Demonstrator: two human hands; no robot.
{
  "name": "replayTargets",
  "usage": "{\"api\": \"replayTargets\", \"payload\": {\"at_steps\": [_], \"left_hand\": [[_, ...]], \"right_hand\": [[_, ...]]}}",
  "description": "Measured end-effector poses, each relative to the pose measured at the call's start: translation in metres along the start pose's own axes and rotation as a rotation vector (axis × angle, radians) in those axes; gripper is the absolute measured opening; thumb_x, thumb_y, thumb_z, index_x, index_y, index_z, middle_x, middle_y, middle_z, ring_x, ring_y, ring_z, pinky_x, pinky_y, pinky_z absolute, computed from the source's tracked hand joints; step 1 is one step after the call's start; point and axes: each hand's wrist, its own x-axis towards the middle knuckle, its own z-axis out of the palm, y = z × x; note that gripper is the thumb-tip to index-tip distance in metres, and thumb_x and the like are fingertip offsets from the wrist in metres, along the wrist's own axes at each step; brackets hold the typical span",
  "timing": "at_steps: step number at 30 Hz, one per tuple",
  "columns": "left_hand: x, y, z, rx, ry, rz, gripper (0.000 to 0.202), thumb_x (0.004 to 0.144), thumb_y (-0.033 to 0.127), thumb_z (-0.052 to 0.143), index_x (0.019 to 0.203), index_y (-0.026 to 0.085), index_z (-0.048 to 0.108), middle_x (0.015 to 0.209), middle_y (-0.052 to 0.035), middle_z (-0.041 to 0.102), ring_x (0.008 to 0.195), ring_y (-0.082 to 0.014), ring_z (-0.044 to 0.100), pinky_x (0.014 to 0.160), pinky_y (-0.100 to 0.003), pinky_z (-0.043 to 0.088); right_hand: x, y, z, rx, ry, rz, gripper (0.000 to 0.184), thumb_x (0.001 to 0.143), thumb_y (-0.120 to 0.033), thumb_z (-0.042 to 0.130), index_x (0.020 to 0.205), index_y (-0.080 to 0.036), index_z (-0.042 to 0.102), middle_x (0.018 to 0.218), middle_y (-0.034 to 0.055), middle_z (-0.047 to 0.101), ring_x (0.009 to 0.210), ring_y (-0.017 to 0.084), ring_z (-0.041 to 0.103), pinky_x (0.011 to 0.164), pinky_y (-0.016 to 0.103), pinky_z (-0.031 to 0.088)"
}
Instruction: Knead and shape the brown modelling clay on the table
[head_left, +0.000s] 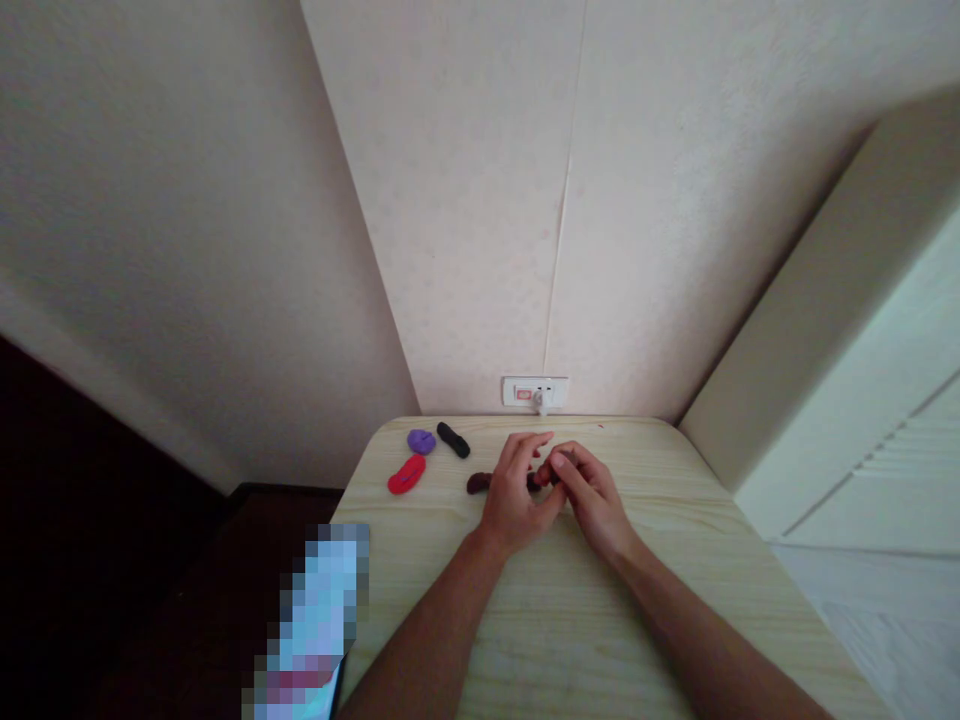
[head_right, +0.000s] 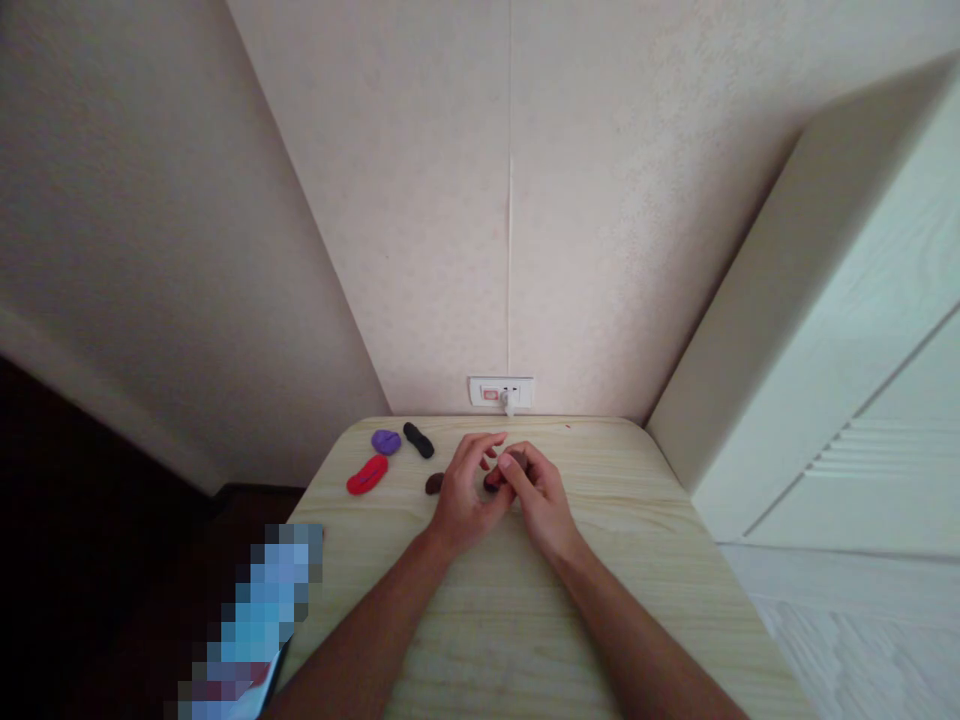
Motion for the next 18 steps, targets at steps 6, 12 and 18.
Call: {"api": "replayTargets", "payload": {"at_steps": [6,12,18], "left_hand": [[0.0008,0.0029,0.0009,-0.01,0.02,-0.006,0.057,0.075,0.013,0.071,0.13,0.02,0.059,0.118,-0.0085,0.061,0.098,-0.0206,0.061,0.082,-0.035,0.054],[-0.0017,0.0016,-0.0038,-0.067,-0.002,0.01,0.052,0.083,0.028,0.068,0.133,0.02,0.057,0.12,-0.011,0.062,0.1,-0.0231,0.06,0.082,-0.038,0.053],[-0.0038,-0.0025,-0.0061,-0.115,0.042,0.024,0.043,0.09,0.035,0.058,0.129,0.019,0.059,0.113,-0.0111,0.065,0.093,-0.0226,0.06,0.077,-0.038,0.051]], "right_hand": [[0.0002,-0.0015,-0.0028,-0.076,0.055,-0.008,0.029,0.084,-0.048,0.079,0.086,-0.022,0.068,0.066,-0.002,0.063,0.061,0.015,0.053,0.061,0.027,0.042],[-0.001,0.0046,-0.0091,-0.095,0.066,0.003,0.055,0.094,-0.062,0.062,0.059,-0.019,0.063,0.053,-0.0003,0.052,0.052,0.013,0.043,0.052,0.029,0.032],[-0.0015,0.004,-0.0068,-0.04,0.131,0.096,0.065,0.09,-0.066,0.064,0.045,-0.02,0.053,0.038,-0.0027,0.039,0.039,0.009,0.03,0.044,0.029,0.02]]}}
